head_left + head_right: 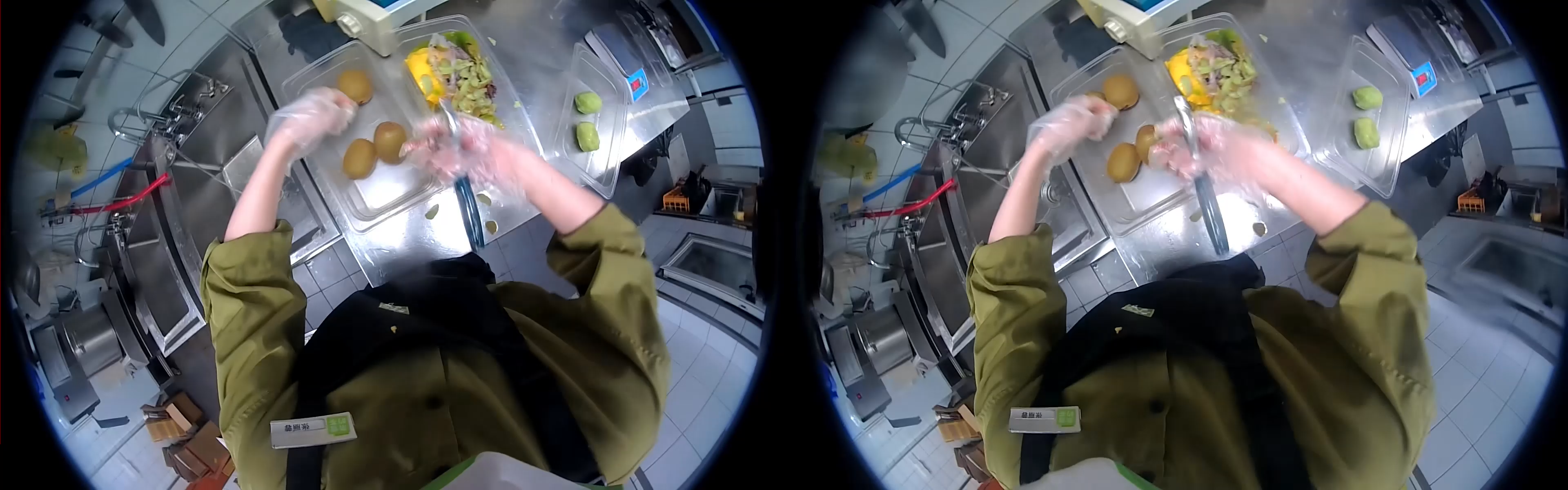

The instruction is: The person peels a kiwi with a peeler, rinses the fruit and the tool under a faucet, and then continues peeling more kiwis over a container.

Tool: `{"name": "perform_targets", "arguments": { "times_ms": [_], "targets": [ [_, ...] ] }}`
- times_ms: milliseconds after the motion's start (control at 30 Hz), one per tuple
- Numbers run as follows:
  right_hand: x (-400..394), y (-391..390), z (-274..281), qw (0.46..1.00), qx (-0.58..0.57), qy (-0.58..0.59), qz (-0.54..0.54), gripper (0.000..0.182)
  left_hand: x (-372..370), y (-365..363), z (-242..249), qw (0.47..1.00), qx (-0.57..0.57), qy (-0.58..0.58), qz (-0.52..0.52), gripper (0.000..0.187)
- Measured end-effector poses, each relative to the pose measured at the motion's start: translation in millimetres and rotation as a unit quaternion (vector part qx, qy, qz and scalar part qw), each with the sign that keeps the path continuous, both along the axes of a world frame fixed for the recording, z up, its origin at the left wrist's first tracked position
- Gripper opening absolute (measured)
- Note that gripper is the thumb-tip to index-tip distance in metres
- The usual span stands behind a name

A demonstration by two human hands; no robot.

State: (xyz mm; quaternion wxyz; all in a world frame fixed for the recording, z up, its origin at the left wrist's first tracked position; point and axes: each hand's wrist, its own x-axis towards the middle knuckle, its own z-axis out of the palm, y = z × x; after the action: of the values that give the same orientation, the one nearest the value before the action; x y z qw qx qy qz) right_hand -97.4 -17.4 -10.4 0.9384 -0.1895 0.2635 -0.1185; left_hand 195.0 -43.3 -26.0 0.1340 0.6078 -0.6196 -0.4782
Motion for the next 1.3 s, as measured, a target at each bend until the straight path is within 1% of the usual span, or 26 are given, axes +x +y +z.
{"name": "perform_targets", "arguments": {
  "times_ms": [33, 67, 100, 133, 200, 233, 267, 300, 367, 400, 433, 467, 500, 533, 567, 633, 667, 767, 800, 900, 933, 1033, 1067, 1167, 1267, 1300],
  "targets": [
    [5, 4, 3, 0.999, 0.001, 0.046, 0.013, 0.027, -9, 8, 0, 0.991, 0.007, -0.109, -0.078, 0.039],
    [9, 5, 8, 0.995, -0.002, 0.093, 0.026, 0.028, -25, 24, 8, 0.965, -0.034, -0.225, -0.127, 0.040],
    [11, 5, 11, 0.989, -0.006, 0.140, 0.039, 0.030, -41, 37, 14, 0.923, -0.074, -0.337, -0.171, 0.041],
    [14, 0, -1, 0.991, -0.035, 0.090, 0.097, 0.031, -49, 39, 9, 0.923, -0.034, -0.344, -0.170, 0.043],
    [19, -3, -3, 0.972, -0.063, 0.191, 0.122, 0.034, -63, 36, -14, 0.918, 0.032, -0.351, -0.184, 0.047],
    [23, -2, 3, 0.959, -0.077, 0.240, 0.132, 0.035, -61, 33, -24, 0.924, 0.037, -0.336, -0.178, 0.047],
    [25, -2, 14, 0.955, -0.093, 0.258, 0.117, 0.032, -58, 28, -32, 0.930, 0.040, -0.322, -0.171, 0.047],
    [24, -3, 21, 0.937, -0.163, 0.285, 0.121, 0.032, -53, 21, -46, 0.936, 0.042, -0.308, -0.165, 0.048],
    [19, -9, 34, 0.886, -0.302, 0.331, 0.123, 0.033, -31, 8, -72, 0.961, 0.044, -0.222, -0.159, 0.046],
    [12, -12, 39, 0.782, -0.463, 0.376, 0.181, 0.029, -37, 27, -14, 0.976, 0.010, -0.199, -0.093, 0.045],
    [-1, -15, 27, 0.699, -0.591, 0.372, 0.154, 0.028, -42, 42, 20, 0.984, -0.024, -0.174, -0.028, 0.044],
    [-15, -17, 4, 0.600, -0.704, 0.360, 0.121, 0.028, -41, 47, 27, 0.997, -0.013, -0.068, 0.039, 0.044],
    [-14, -14, 6, 0.487, -0.800, 0.341, 0.086, 0.027, -37, 51, 32, 0.994, 0.000, 0.039, 0.106, 0.045],
    [-18, -12, 13, 0.515, -0.777, 0.355, 0.073, 0.027, -36, 55, 35, 0.974, 0.015, 0.145, 0.172, 0.046],
    [-15, -11, 20, 0.523, -0.767, 0.366, 0.065, 0.027, -38, 58, 35, 0.953, 0.030, 0.231, 0.195, 0.042],
    [-12, -10, 32, 0.535, -0.748, 0.389, 0.049, 0.027, -46, 60, 31, 0.885, 0.059, 0.398, 0.235, 0.036],
    [-13, -14, 19, 0.492, -0.796, 0.350, -0.028, 0.025, -56, 60, 28, 0.849, 0.063, 0.470, 0.231, 0.033],
    [-21, -15, 39, 0.368, -0.835, 0.408, 0.014, 0.023, -85, 58, 25, 0.782, 0.121, 0.568, 0.226, 0.042],
    [-26, -17, 45, 0.326, -0.863, 0.385, -0.019, 0.019, -99, 61, 30, 0.783, 0.105, 0.572, 0.220, 0.049],
    [-40, -35, 60, 0.279, -0.892, 0.356, -0.009, 0.018, -134, 55, 39, 0.754, 0.132, 0.591, 0.254, 0.053],
    [-43, -38, 68, 0.239, -0.930, 0.273, -0.059, 0.017, -143, 51, 32, 0.751, 0.112, 0.605, 0.240, 0.060],
    [-55, -51, 69, 0.227, -0.947, 0.225, -0.039, 0.015, -172, 53, 36, 0.759, 0.049, 0.600, 0.249, 0.059],
    [-56, -55, 68, 0.212, -0.955, 0.199, -0.053, 0.013, -180, 53, 34, 0.757, 0.031, 0.597, 0.265, 0.058],
    [-59, -64, 65, 0.179, -0.969, 0.166, -0.039, 0.012, -196, 52, 43, 0.760, 0.020, 0.526, 0.382, 0.060],
    [-62, -68, 65, 0.187, -0.973, 0.132, -0.004, 0.012, -197, 55, 45, 0.805, 0.031, 0.416, 0.422, 0.060],
    [-69, -83, 49, 0.158, -0.965, 0.200, 0.067, 0.015, -196, 60, 46, 0.802, 0.023, 0.431, 0.412, 0.055]
  ]
}}
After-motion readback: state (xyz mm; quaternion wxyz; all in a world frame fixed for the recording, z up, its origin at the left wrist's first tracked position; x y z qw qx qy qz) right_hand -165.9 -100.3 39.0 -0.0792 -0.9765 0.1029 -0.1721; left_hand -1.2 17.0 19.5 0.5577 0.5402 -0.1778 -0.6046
